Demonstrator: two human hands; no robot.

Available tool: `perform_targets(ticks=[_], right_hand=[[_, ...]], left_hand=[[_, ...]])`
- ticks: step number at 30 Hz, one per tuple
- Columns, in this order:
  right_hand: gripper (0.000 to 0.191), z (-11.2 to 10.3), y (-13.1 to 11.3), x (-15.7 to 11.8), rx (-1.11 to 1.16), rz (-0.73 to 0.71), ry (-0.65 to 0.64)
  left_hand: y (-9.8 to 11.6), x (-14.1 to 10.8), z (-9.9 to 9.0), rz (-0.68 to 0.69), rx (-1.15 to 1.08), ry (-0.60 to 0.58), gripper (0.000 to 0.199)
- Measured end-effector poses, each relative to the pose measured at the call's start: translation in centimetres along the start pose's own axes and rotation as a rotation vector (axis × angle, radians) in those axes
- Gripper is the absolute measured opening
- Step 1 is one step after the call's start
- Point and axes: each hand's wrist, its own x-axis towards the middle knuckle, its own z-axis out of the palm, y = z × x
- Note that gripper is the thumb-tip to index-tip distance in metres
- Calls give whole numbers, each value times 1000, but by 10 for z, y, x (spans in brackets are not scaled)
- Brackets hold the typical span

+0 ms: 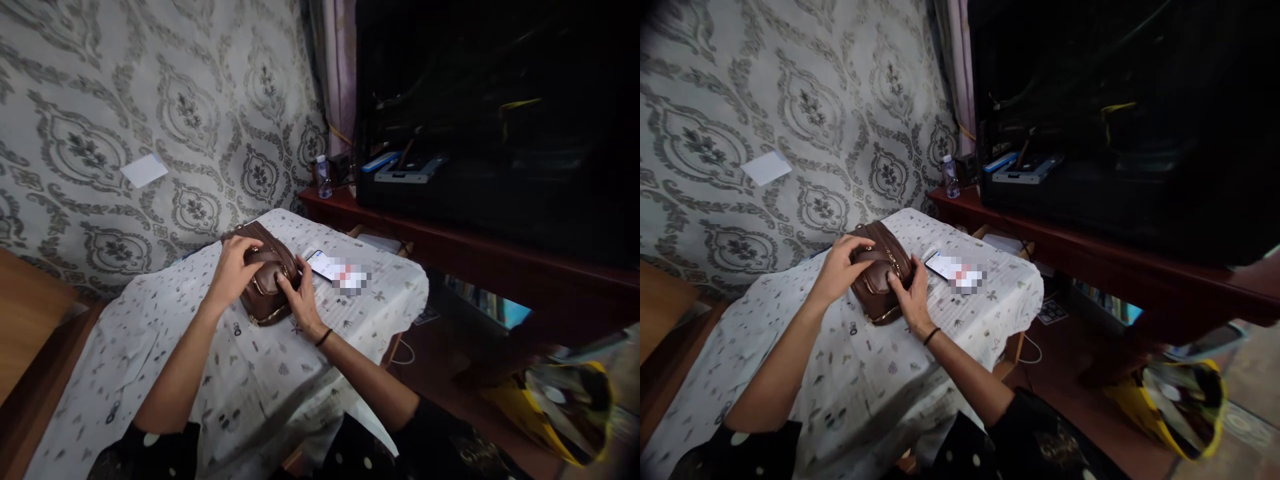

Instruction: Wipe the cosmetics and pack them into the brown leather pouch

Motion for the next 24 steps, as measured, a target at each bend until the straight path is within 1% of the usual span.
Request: perform_targets(ticks=[1,3,5,7,10,14,16,20,24], right_hand=[[84,1,1,-1,-30,-20,-2],[99,3,2,-2,-99,-69,-5],[105,6,5,-3,-150,-100,3],[104,8,7,-3,-174,-112,16],[101,9,8,-2,-196,-129,30],[100,9,8,-2,-210,-128,19],[100,8,6,-2,-205,-124,11],[98,8,4,-2,-205,-120,1],[97,8,5,-2,-210,-128,10]], left_hand=[[-2,-2,-7,-18,24,4,21],[-6,-7,-17,-66,65,-8,11],[-8,-13,-21,-102,75,-36,4],[-8,-18,-21,-115,74,-46,6],[-7,-23,-18,-123,92,-28,9],[-11,-22,-17,-136,136,-16,6],[-15,-21,-17,-139,137,-19,10],[-23,-20,-15,-186,37,-20,12],[-24,-23,-12,-200,-44,-24,12]])
